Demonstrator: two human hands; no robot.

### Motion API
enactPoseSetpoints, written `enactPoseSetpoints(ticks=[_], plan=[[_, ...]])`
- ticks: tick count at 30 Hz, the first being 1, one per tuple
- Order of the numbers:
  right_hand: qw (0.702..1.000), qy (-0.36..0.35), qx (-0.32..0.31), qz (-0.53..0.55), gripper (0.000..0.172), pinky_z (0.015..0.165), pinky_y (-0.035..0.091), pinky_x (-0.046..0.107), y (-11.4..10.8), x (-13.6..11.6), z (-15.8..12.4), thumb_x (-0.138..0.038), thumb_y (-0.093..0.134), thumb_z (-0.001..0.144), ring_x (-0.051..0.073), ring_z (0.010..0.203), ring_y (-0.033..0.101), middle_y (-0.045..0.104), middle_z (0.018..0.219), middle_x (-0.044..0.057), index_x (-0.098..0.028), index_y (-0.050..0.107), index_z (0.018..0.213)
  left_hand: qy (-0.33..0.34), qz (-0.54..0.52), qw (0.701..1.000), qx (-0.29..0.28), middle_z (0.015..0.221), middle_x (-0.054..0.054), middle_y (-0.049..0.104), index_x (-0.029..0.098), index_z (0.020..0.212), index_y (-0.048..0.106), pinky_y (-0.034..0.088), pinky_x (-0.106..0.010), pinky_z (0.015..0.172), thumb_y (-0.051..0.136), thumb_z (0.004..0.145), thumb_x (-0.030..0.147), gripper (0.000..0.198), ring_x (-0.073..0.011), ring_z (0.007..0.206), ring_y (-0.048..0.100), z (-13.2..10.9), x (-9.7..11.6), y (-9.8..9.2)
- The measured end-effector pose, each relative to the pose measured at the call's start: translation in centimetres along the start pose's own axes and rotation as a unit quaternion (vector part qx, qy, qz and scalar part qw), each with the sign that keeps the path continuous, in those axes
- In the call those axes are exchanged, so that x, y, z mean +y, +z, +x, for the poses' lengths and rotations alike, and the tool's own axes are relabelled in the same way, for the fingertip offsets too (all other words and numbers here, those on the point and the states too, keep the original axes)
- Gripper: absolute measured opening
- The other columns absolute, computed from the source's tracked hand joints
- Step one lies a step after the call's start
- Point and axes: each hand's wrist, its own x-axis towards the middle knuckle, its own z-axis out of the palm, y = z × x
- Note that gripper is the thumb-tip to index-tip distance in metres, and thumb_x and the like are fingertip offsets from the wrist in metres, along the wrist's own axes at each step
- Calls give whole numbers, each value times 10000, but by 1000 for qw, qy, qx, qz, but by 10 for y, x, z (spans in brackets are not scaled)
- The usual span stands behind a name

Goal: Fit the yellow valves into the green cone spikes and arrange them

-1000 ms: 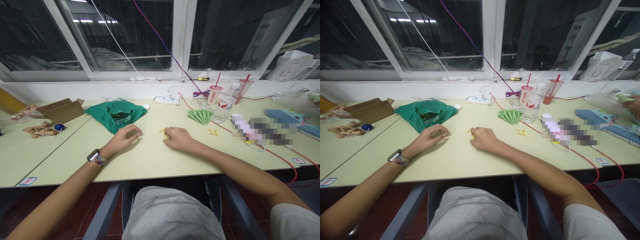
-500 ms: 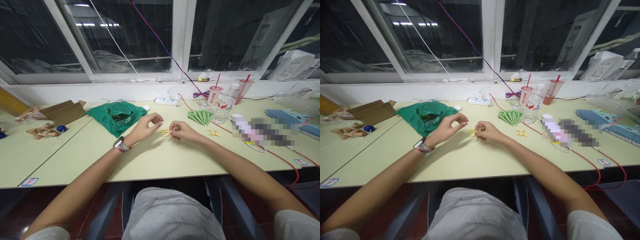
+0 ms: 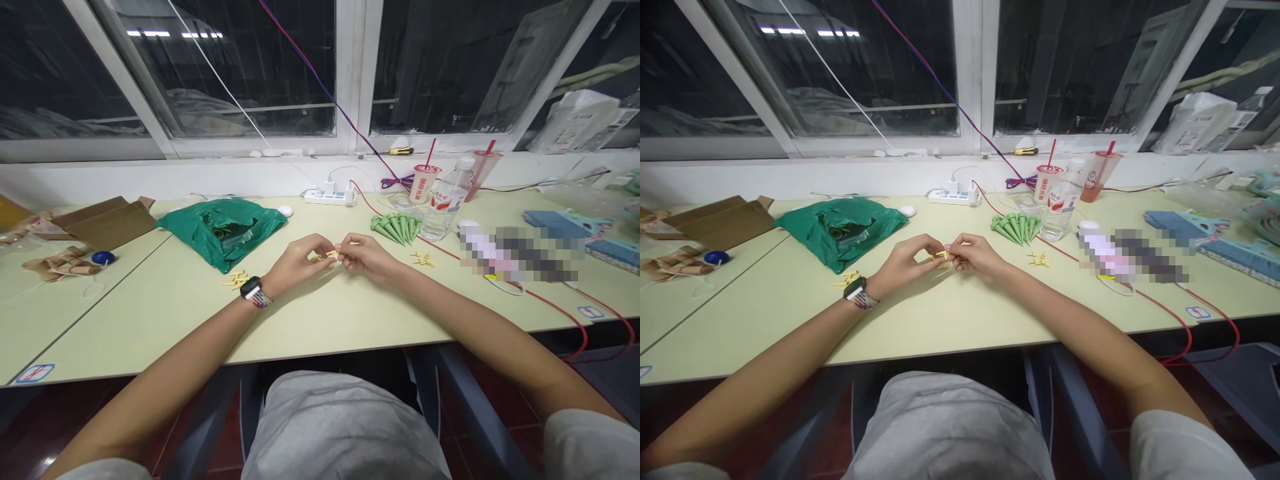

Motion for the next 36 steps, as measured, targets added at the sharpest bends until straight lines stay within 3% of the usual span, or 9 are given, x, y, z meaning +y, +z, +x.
enactPoseSetpoints(ticks=[6, 10, 17, 20, 23, 26, 31, 33, 36], plan=[[1000, 13, 12, 22, 482, 521, 385, 203, 1, 2, -2, -367, 1001, 565, 69, 573, 510, 649, 665, -14, -181, 573, 689, 70, 146, 987, -17, 845, -68, 689, 209, 927, 665, 484, -344, 712, 543, 1059, 400, 262, -201, 765, 640, -1, -4, 3], [999, 28, 12, 24, 483, 513, 356, 200, 3, 3, -2, -367, 991, 586, 62, 555, 484, 631, 649, -19, -182, 556, 685, 97, 207, 973, -27, 888, -90, 705, 221, 988, 687, 500, -372, 756, 520, 1063, 386, 246, -224, 812, 652, -1, -6, 4], [1000, 17, 2, 18, 495, 504, 325, 200, 11, 2, -6, -403, 991, 575, 63, 541, 465, 622, 630, -29, -188, 560, 689, 133, 247, 958, -54, 800, -91, 666, 229, 874, 661, 485, -387, 725, 464, 1069, 340, 298, -235, 764, 622, -3, -6, 3], [1000, 14, -14, 8, 499, 512, 331, 205, 12, 1, -8, -410, 993, 565, 71, 550, 482, 638, 640, -21, -188, 568, 705, 130, 219, 965, -56, 746, -86, 642, 228, 816, 635, 467, -395, 706, 440, 1069, 327, 334, -233, 718, 594, -4, -4, 3], [1000, 9, -24, -4, 486, 533, 359, 214, 11, 2, -9, -421, 983, 589, 81, 570, 511, 657, 664, -13, -191, 580, 732, 79, 138, 986, -45, 745, -77, 641, 222, 799, 614, 451, -376, 689, 417, 1079, 355, 368, -214, 698, 585, -5, 0, 5], [999, -29, -31, 2, 443, 575, 407, 232, 10, 5, -7, -433, 956, 644, 93, 605, 541, 661, 698, -14, -195, 604, 769, -28, 8, 999, -36, 688, -35, 611, 211, 759, 583, 429, -338, 656, 402, 1097, 428, 441, -173, 637, 553, -6, 4, 9], [988, -142, -33, -55, 401, 675, 489, 279, 6, 11, -1, -451, 931, 693, 134, 706, 605, 659, 741, -10, -193, 644, 803, -188, -180, 965, -46, 510, 27, 447, 200, 633, 496, 347, -295, 541, 439, 1069, 547, 560, -129, 496, 414, -2, 3, 11], [979, -181, -21, -96, 398, 690, 502, 290, 4, 14, 2, -472, 920, 709, 145, 728, 619, 669, 759, -2, -190, 655, 804, -212, -185, 959, -38, 481, 29, 433, 195, 599, 487, 333, -287, 528, 458, 1057, 563, 589, -122, 479, 397, -1, 2, 11], [971, -201, -9, -127, 407, 687, 519, 302, 1, 17, 5, -510, 897, 731, 149, 712, 630, 689, 770, 6, -190, 668, 830, -196, -175, 965, -20, 525, 21, 511, 183, 676, 573, 393, -277, 585, 468, 1058, 549, 539, -133, 534, 484, -1, 1, 10]])
